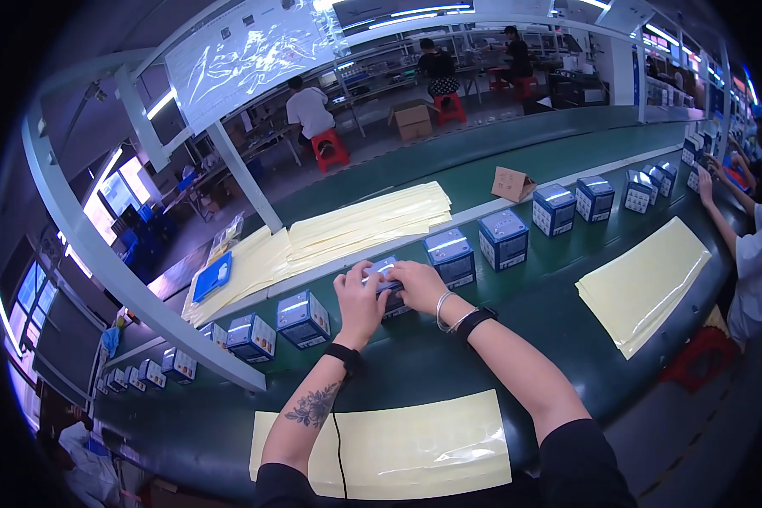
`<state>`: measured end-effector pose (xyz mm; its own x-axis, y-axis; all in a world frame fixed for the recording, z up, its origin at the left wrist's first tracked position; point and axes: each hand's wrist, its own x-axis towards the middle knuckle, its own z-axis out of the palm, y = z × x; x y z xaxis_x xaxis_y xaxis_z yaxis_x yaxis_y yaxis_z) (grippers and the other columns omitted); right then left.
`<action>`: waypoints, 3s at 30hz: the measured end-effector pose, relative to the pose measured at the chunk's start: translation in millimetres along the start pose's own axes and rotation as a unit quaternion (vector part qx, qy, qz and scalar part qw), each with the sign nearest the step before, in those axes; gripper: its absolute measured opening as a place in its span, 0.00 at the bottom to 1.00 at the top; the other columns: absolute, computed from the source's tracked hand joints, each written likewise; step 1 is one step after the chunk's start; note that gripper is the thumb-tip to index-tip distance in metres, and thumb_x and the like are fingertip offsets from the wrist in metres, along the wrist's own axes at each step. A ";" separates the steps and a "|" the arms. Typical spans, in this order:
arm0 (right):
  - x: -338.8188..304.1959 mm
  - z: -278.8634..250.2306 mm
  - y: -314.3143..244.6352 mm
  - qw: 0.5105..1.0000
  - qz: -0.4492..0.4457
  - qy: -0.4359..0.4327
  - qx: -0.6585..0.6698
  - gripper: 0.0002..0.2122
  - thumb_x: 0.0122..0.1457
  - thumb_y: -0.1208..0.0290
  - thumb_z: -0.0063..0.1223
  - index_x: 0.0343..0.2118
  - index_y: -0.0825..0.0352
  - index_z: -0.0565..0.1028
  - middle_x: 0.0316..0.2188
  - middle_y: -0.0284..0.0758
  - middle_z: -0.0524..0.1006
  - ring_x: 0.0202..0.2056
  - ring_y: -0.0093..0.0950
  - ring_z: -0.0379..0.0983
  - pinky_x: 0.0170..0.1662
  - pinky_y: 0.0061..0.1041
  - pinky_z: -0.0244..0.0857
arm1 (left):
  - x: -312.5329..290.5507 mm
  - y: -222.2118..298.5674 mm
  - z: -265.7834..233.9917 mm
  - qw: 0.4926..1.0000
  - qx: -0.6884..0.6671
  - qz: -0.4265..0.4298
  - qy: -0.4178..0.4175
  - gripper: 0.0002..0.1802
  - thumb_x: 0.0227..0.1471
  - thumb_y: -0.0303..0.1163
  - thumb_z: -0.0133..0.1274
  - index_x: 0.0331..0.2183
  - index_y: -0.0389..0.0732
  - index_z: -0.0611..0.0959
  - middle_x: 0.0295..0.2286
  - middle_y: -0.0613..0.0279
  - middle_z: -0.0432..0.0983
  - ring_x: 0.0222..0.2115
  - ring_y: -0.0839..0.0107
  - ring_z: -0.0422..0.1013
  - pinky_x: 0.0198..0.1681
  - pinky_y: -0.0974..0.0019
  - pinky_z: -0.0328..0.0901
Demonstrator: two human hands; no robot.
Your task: The person peels stickers from a sheet and applies them to the tops of boxes by hand, repeating the process for several boxes on the conveyor belt.
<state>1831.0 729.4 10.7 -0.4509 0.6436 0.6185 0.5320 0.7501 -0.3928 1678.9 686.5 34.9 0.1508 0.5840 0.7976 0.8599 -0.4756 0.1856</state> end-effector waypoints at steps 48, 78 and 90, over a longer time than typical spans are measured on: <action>-242.2 -55.1 -201.7 0.985 0.138 -0.079 0.059 0.12 0.46 0.69 0.62 0.34 0.65 0.79 0.39 0.34 0.78 0.50 0.35 0.69 0.55 0.40 0.57 | -215.1 152.9 -159.0 0.957 -0.101 -0.120 -0.245 0.09 0.40 0.24 0.62 0.30 0.41 0.82 0.32 0.65 0.79 0.40 0.65 0.75 0.58 0.44 0.48; -103.4 -175.7 -57.6 0.982 0.030 -0.077 -0.170 0.23 0.41 0.75 0.65 0.44 0.65 0.73 0.55 0.40 0.64 0.58 0.39 0.58 0.61 0.41 0.48 | 54.4 70.1 6.6 0.938 -0.148 -0.098 -0.297 0.09 0.38 0.29 0.62 0.26 0.38 0.80 0.30 0.52 0.78 0.36 0.55 0.73 0.41 0.61 0.66; -22.4 -90.0 84.7 0.978 0.068 -0.084 -0.178 0.21 0.39 0.76 0.65 0.38 0.67 0.70 0.38 0.39 0.73 0.43 0.39 0.71 0.47 0.35 0.64 | 54.4 68.5 91.8 0.956 -0.053 -0.096 -0.272 0.10 0.39 0.30 0.62 0.24 0.37 0.79 0.23 0.58 0.77 0.27 0.69 0.72 0.34 0.69 0.66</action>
<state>1950.7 764.9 24.8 -0.4540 0.7721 0.4448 0.7978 0.5745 -0.1830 1790.7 746.1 38.3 0.2521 0.9090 0.3319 0.8471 -0.3731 0.3785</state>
